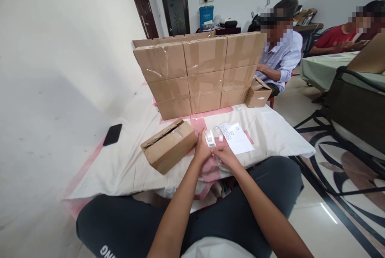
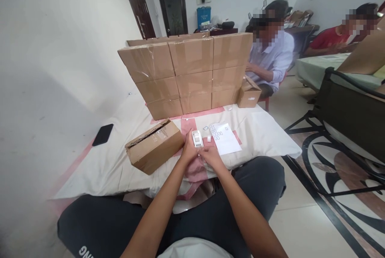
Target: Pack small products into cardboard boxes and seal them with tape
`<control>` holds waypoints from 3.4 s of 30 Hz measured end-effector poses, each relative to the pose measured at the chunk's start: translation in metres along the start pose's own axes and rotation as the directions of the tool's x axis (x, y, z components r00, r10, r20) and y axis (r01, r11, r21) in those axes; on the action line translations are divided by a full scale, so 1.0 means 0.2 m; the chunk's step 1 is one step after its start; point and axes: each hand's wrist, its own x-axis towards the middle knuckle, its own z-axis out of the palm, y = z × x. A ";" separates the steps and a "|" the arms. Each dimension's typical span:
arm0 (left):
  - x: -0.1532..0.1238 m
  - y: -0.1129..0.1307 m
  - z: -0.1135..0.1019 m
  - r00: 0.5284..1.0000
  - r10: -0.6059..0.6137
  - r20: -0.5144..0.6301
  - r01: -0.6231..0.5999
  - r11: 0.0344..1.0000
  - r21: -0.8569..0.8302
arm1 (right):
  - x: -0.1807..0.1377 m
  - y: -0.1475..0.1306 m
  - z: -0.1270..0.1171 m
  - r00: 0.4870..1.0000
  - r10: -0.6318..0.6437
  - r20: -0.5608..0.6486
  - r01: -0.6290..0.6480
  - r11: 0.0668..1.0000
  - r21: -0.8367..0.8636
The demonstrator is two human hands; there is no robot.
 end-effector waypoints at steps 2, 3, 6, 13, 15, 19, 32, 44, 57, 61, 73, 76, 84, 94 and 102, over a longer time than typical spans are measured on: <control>0.00 0.00 0.00 1.000 0.001 0.009 -0.002 1.000 0.016 | 0.00 0.01 0.00 1.000 0.004 0.010 -0.004 1.000 0.018; 0.00 0.00 -0.01 1.000 0.002 0.016 -0.003 1.000 0.024 | 0.00 0.01 0.00 1.000 0.010 0.014 -0.010 1.000 0.024; -0.01 -0.01 -0.03 0.997 0.022 0.072 -0.025 0.999 0.038 | 0.01 0.03 -0.01 0.999 0.033 0.019 -0.033 0.999 0.016; -0.03 -0.05 -0.06 0.982 0.068 0.177 -0.080 0.995 0.056 | 0.05 0.06 0.01 0.999 -0.016 -0.033 0.013 0.996 -0.089; -0.03 -0.05 -0.06 0.981 0.069 0.181 -0.082 0.995 0.062 | 0.06 0.07 0.02 0.998 -0.045 -0.053 0.038 0.992 -0.119; -0.03 -0.05 -0.05 0.983 0.065 0.174 -0.077 0.995 0.068 | 0.05 0.07 0.00 0.997 -0.069 -0.014 0.067 0.989 -0.133; -0.10 0.06 -0.14 0.986 0.166 0.015 -0.166 0.986 -0.032 | 0.02 -0.01 -0.05 0.932 -0.362 0.014 0.363 0.932 -0.017; -0.10 0.11 -0.12 0.989 0.125 -0.077 -0.138 0.971 -0.193 | 0.02 -0.01 -0.06 0.930 -0.360 0.079 0.369 0.904 -0.215; -0.10 0.12 -0.14 0.985 0.017 -0.169 -0.076 0.934 -0.349 | 0.31 -0.23 -0.24 0.964 -0.227 0.136 0.216 0.379 -0.900; -0.10 0.11 -0.13 0.991 0.036 -0.133 -0.078 0.942 -0.327 | 0.39 -0.22 -0.26 0.941 -0.266 0.210 0.311 0.433 -0.846; -0.10 0.07 -0.12 0.999 0.021 -0.046 -0.033 0.962 -0.273 | 0.67 -0.10 -0.76 0.906 -0.241 -0.347 -0.079 0.711 -0.698; -0.10 0.07 -0.13 0.999 0.030 -0.041 -0.039 0.966 -0.254 | 0.68 -0.04 -0.72 0.875 -0.161 -0.457 -0.208 0.727 -0.655; -0.11 0.12 -0.14 0.996 0.071 -0.054 -0.076 0.991 -0.106 | 0.55 -0.25 -0.55 0.818 -0.426 -0.387 0.062 0.733 -0.677; -0.25 0.39 -0.88 0.888 0.365 -0.281 0.023 0.575 0.818 | 0.17 -0.30 0.04 0.587 -0.698 0.411 0.805 0.451 -0.384; -0.15 0.28 -1.20 0.975 -0.201 -0.098 0.218 0.752 0.622 | 0.27 -0.26 0.19 0.633 -0.664 0.398 0.753 0.648 -0.116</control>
